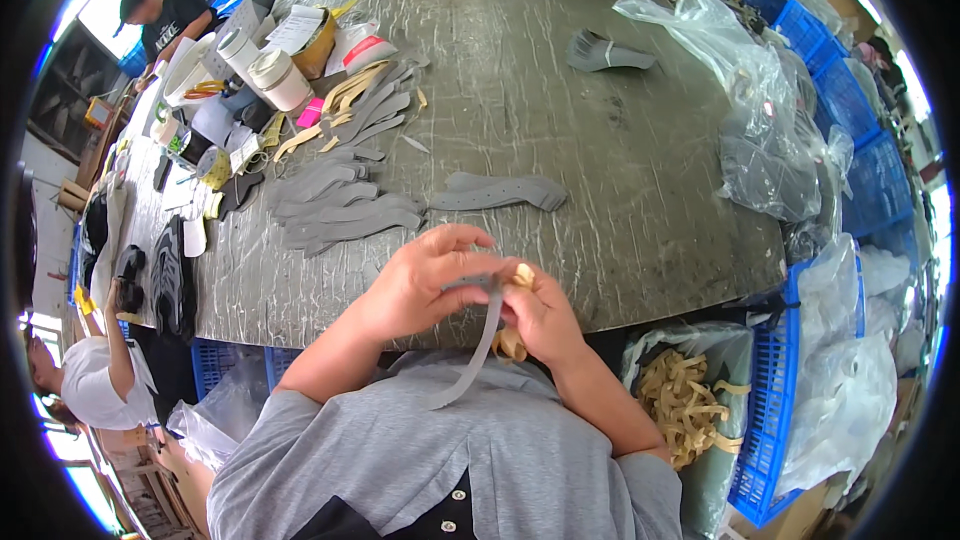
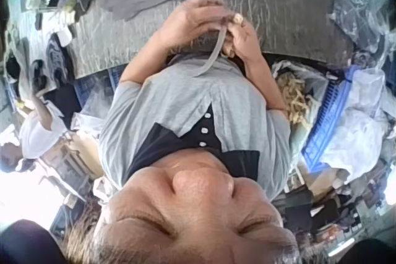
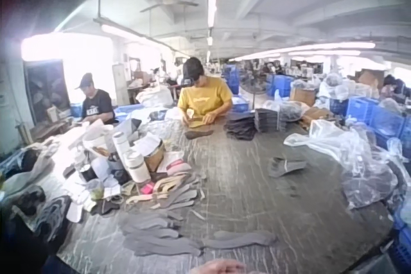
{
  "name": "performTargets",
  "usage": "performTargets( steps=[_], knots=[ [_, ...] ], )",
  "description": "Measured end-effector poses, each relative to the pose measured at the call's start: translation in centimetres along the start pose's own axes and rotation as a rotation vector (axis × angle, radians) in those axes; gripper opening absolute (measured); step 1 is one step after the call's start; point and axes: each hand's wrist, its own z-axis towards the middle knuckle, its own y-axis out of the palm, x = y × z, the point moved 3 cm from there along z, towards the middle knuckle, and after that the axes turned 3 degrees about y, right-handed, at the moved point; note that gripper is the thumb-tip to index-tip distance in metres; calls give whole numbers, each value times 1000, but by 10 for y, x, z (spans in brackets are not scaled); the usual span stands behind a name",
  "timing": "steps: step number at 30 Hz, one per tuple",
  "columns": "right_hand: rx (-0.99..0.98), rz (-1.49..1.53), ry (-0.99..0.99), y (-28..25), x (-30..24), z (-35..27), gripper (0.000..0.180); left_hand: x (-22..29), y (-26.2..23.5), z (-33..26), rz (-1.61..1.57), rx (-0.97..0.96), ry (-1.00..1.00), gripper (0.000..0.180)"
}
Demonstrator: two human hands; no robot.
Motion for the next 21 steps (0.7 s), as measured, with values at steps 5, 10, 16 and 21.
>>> performTargets(
  steps=[5, 10, 16, 21],
  knots=[
    [163, 307, -119, -10, -11, -5, 12, -4, -1, 0, 10, 103, 39, 17],
    [323, 525, -413, -113, -50, -30, 6, -36, -23, -45, -144, 144, -605, 9],
    [448, -417, -37, -87, -17, -46, 38, -49, -3, -57, -116, 26, -754, 13],
    [377, -395, -58, -75, 7, -24, 19, -52, 7, -55, -109, -34, -789, 14]
  ],
)
